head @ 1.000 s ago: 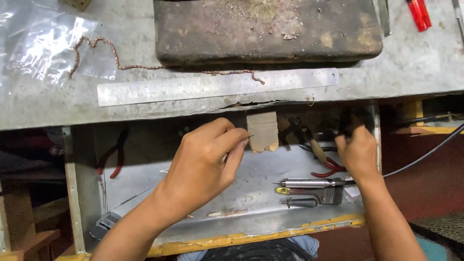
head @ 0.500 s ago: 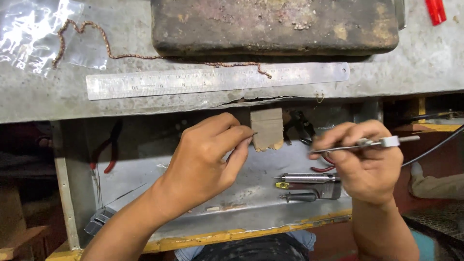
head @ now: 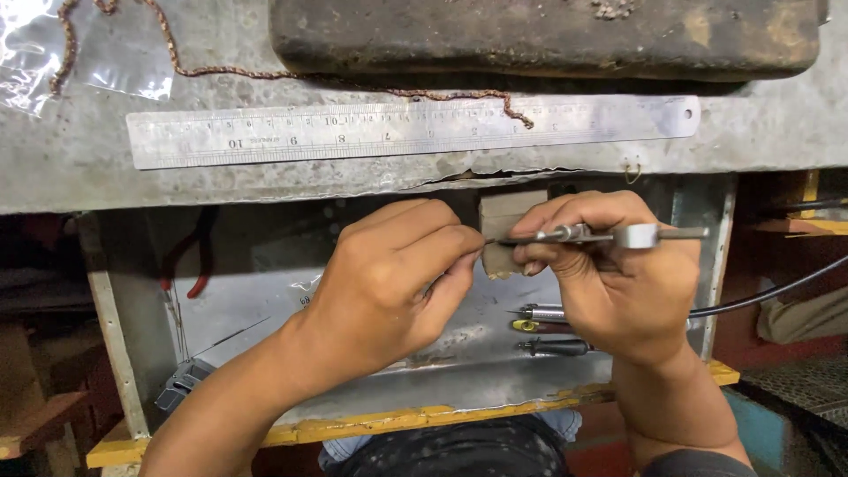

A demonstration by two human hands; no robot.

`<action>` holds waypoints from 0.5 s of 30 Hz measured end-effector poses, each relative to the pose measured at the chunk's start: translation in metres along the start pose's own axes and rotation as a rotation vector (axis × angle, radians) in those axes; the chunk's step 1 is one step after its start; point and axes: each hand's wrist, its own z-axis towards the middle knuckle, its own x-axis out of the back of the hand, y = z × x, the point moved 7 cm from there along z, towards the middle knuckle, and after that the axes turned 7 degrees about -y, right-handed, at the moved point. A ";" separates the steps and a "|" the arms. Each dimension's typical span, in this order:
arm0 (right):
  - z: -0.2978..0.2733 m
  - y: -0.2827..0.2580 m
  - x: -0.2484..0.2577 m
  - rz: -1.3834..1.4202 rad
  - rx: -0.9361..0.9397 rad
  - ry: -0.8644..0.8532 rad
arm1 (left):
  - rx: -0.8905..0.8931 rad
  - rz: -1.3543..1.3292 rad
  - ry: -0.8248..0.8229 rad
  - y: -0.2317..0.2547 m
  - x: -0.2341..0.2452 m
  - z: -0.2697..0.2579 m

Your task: The person is using a jeweler's saw to cut a piece of metal at a jewelry workbench.

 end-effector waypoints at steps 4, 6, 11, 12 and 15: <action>0.000 0.002 -0.002 -0.007 0.029 -0.018 | -0.003 -0.007 -0.001 0.000 0.000 0.001; -0.003 0.004 -0.002 -0.074 0.059 -0.010 | -0.005 -0.023 -0.006 0.000 0.000 0.001; -0.001 0.001 -0.003 -0.101 0.048 0.003 | -0.007 -0.027 -0.027 0.002 0.000 0.002; 0.000 -0.002 -0.004 -0.129 0.060 0.007 | -0.009 -0.021 -0.028 0.002 0.000 0.002; 0.000 -0.002 -0.005 -0.128 0.069 -0.005 | -0.010 -0.026 -0.030 0.003 0.000 0.002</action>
